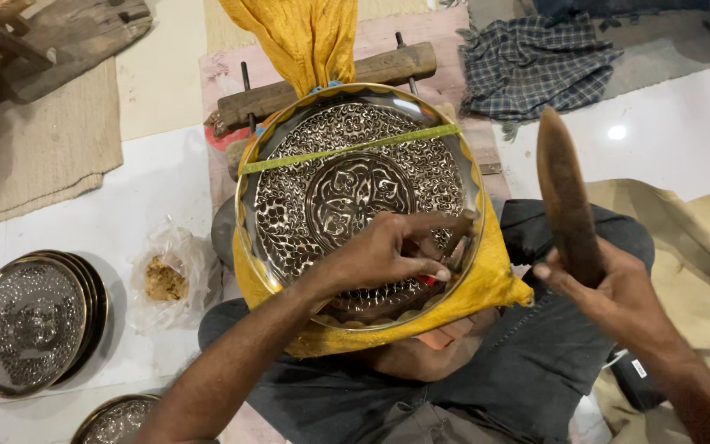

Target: The person sits on the floor and uses a small metal punch and a wooden mallet to emboss a decorative pattern into a round metal plate. The plate is held steady on a yellow cloth pad. The person repeatedly taps the punch to create a textured design across the surface.

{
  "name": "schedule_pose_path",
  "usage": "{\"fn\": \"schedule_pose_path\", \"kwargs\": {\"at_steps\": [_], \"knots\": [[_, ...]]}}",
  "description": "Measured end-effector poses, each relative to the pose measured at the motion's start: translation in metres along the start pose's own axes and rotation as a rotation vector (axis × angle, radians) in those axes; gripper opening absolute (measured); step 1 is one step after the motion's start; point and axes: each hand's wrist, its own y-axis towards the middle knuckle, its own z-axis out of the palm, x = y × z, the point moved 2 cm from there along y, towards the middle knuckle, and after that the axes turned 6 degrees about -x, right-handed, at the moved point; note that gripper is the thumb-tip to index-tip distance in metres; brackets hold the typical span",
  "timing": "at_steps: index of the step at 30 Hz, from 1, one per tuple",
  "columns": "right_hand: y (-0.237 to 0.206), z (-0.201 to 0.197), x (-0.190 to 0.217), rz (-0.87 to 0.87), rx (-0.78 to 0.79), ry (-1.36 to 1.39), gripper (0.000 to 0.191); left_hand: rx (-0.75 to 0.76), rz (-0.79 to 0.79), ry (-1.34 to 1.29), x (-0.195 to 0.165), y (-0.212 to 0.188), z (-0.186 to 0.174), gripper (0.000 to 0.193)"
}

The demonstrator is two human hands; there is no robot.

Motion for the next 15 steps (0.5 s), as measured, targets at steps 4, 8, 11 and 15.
{"fn": "schedule_pose_path", "kwargs": {"at_steps": [4, 8, 11, 15], "knots": [[0.01, -0.004, -0.01, 0.103, 0.037, -0.139, 0.04, 0.022, 0.064, 0.097, -0.002, 0.006, 0.002, 0.069], [0.013, -0.006, -0.008, 0.017, 0.058, 0.143, 0.037, 0.069, 0.037, 0.053, -0.004, 0.005, 0.0, 0.067], [0.016, -0.006, -0.008, 0.113, 0.082, -0.114, 0.031, 0.111, 0.016, 0.09, -0.004, 0.006, -0.003, 0.066], [0.02, -0.007, -0.003, -0.1, 0.06, 0.15, 0.027, 0.092, 0.094, 0.134, -0.002, 0.008, -0.002, 0.069]]}}
